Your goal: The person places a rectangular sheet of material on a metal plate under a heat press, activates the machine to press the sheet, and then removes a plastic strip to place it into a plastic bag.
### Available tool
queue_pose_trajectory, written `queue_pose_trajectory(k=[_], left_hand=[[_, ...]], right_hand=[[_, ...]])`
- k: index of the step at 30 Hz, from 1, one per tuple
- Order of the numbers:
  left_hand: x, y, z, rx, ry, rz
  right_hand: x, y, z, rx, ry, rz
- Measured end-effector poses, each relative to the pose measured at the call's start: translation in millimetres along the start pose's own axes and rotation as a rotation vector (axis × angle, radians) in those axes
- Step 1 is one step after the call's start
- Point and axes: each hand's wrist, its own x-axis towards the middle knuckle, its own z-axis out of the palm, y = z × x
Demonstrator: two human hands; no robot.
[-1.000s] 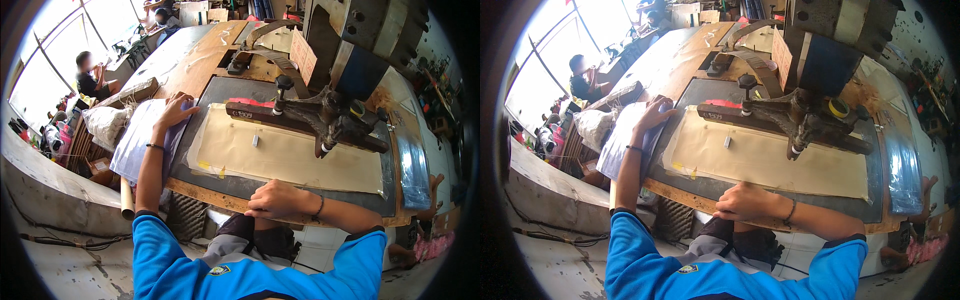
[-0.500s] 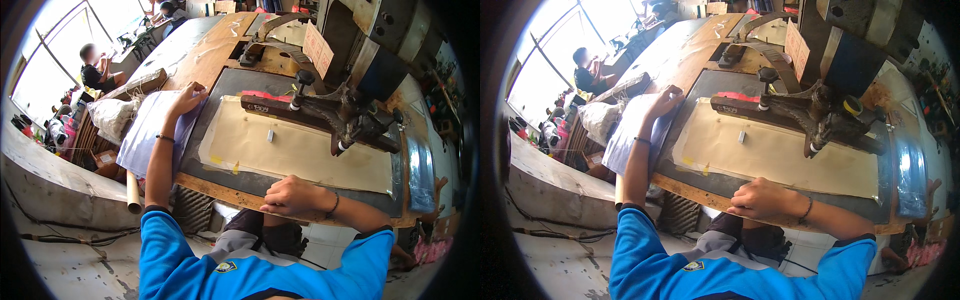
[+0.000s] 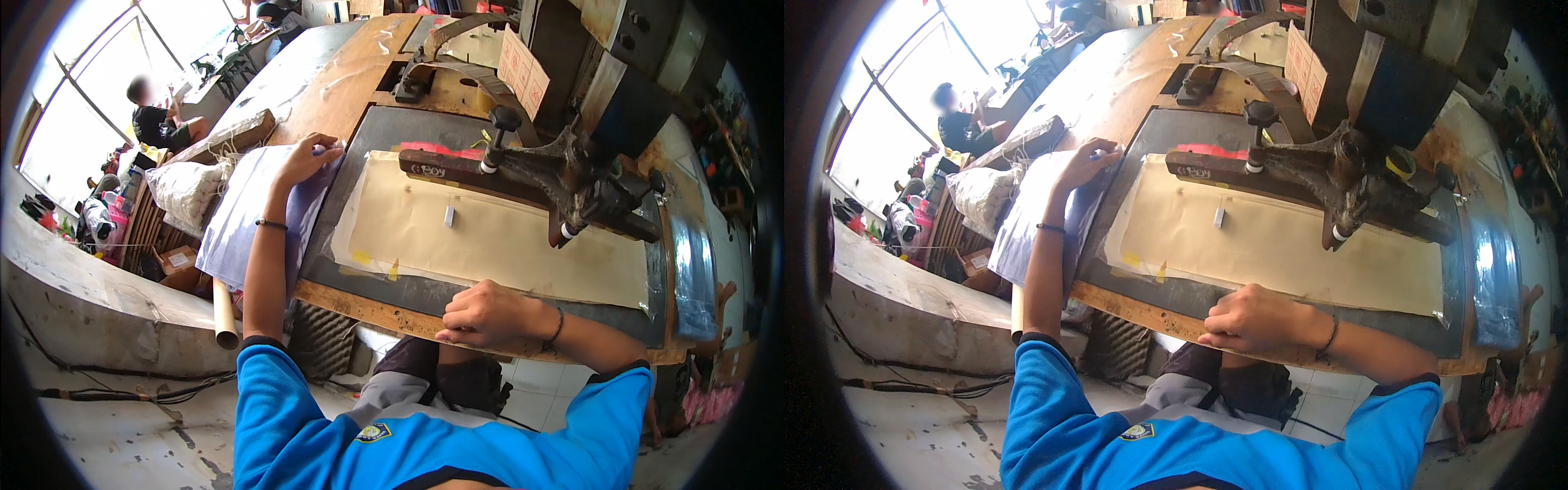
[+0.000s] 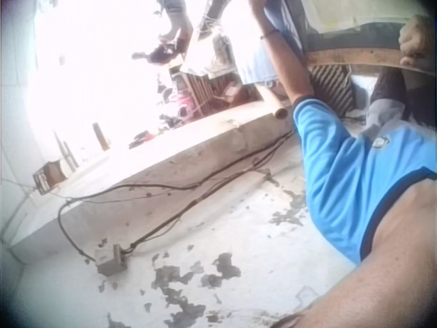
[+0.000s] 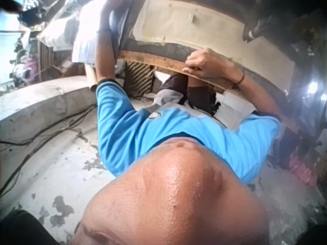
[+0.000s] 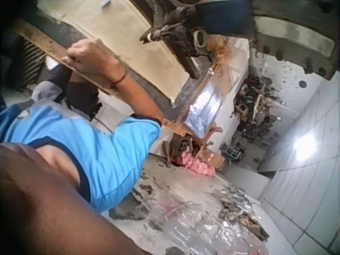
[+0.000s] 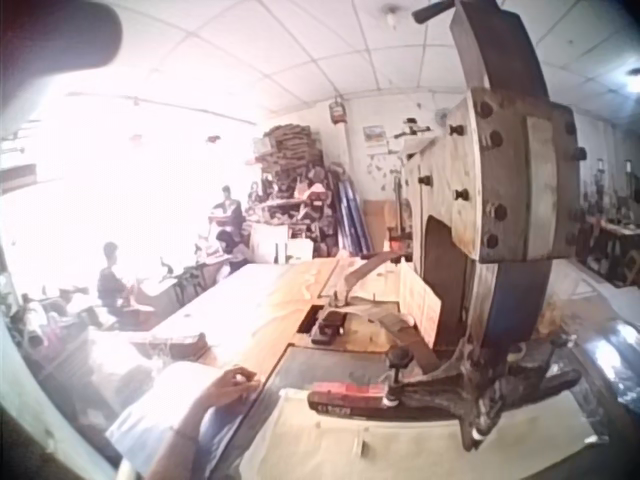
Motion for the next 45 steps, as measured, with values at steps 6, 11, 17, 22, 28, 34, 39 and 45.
queue_pose_trajectory(k=[6, 11, 17, 22, 28, 34, 39, 45], left_hand=[[-4, 10, 1, 0.020, 0.020, -0.036], [-3, 11, 2, 0.056, 0.047, 0.010], [-5, 11, 2, 0.091, 0.098, -0.005], [-3, 19, 5, 0.080, 0.172, -0.040], [-1, 8, 7, 0.079, 0.267, -0.030], [-1, 9, 11, 0.081, 0.240, -0.033], [0, 0, 8, 0.105, 0.236, 0.005], [-2, 7, 9, 0.072, 0.216, -0.012]], right_hand=[[0, 0, -1, 0.007, -0.008, -0.001], [-1, 0, -4, 0.005, -0.079, 0.044], [0, -1, -4, 0.025, -0.064, 0.048], [-1, 2, -1, 0.020, 0.004, 0.000], [1, 0, -2, 0.027, 0.008, -0.003], [0, 2, -1, 0.019, 0.011, -0.001], [2, 0, -1, 0.017, 0.003, 0.000], [0, 1, 0, 0.007, 0.010, -0.002]])
